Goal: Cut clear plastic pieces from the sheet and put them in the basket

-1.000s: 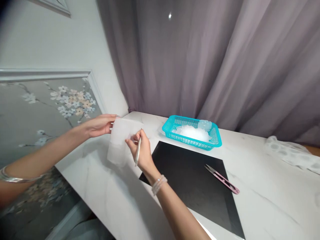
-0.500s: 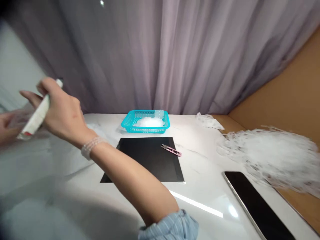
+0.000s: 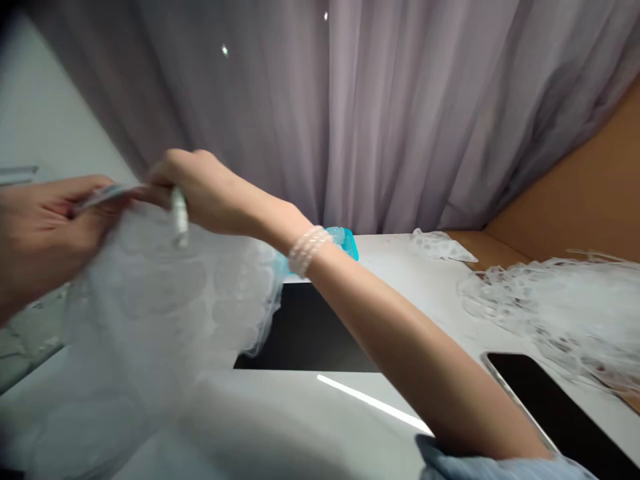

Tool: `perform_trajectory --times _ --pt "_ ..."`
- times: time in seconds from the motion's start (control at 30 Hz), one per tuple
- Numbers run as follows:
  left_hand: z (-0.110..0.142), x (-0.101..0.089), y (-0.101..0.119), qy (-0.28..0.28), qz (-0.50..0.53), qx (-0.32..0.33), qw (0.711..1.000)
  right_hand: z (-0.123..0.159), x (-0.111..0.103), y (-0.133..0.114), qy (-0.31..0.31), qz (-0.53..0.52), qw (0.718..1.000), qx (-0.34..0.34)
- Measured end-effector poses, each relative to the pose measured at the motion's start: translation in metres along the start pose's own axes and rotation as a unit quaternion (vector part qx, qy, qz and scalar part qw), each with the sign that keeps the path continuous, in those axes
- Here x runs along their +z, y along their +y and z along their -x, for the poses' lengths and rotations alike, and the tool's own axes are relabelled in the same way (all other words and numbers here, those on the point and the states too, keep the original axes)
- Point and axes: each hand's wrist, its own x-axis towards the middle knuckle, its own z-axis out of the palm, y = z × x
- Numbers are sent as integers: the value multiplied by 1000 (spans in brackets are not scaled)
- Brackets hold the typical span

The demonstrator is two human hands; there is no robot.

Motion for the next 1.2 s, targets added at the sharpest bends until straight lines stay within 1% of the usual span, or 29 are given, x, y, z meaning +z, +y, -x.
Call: perform_trajectory --times 0.07,0.1,0.13,0.2,0.27,0.33,0.4,0.43,0.5,0.57,0.63,0.73,0.8,0.87,0.9,0.97,1.0,1.03,1.07,1.13,1.17,1.2 --pt "6 7 9 14 1 37 999 15 -2 -1 10 -15 1000 9" --pt "10 12 13 10 21 35 999 22 -2 0 24 -29 999 17" --pt "14 17 16 5 52 20 998 30 0 1 38 -43 998 20" --pt "22 25 19 -30 117 -31 992 44 4 3 56 -64 996 32" --pt "26 29 21 -68 165 -80 981 55 5 5 55 -71 994 59" --pt "27 30 23 -107 195 -113 968 64 4 6 50 -66 993 89" --pt "22 33 26 -158 198 -118 960 69 1 7 45 -47 992 110" --pt "19 35 28 -183 188 -111 958 69 -1 7 42 -29 992 116" --pt "11 40 33 -213 141 -73 964 68 -2 7 25 10 991 130" --pt "3 47 36 -198 80 -14 977 64 0 7 13 19 989 146" --pt "-3 52 36 -166 25 50 984 60 4 7 21 -10 987 156" --pt "-6 56 32 -144 -29 125 981 59 11 7 73 -34 985 153" --pt "-4 54 32 -135 -37 145 979 61 14 8 105 -22 985 133" --pt "2 48 36 -136 -6 140 981 64 15 11 118 -9 987 111" --pt "5 44 39 -154 22 133 979 65 15 14 123 -3 986 111" --pt "11 36 45 -211 90 117 966 68 13 23 134 -1 981 139" --pt "13 32 47 -229 117 105 961 69 11 27 140 -5 977 158" --pt "14 29 48 -226 135 88 961 69 10 31 148 -10 973 174" --pt "14 27 47 -200 139 65 968 70 8 35 156 -12 970 185" --pt "11 24 39 -108 120 6 987 72 3 39 170 0 966 193" --pt "10 23 33 -71 104 -27 992 75 1 41 176 17 964 198" --pt "9 22 26 -47 90 -59 993 78 -1 42 180 37 961 208"
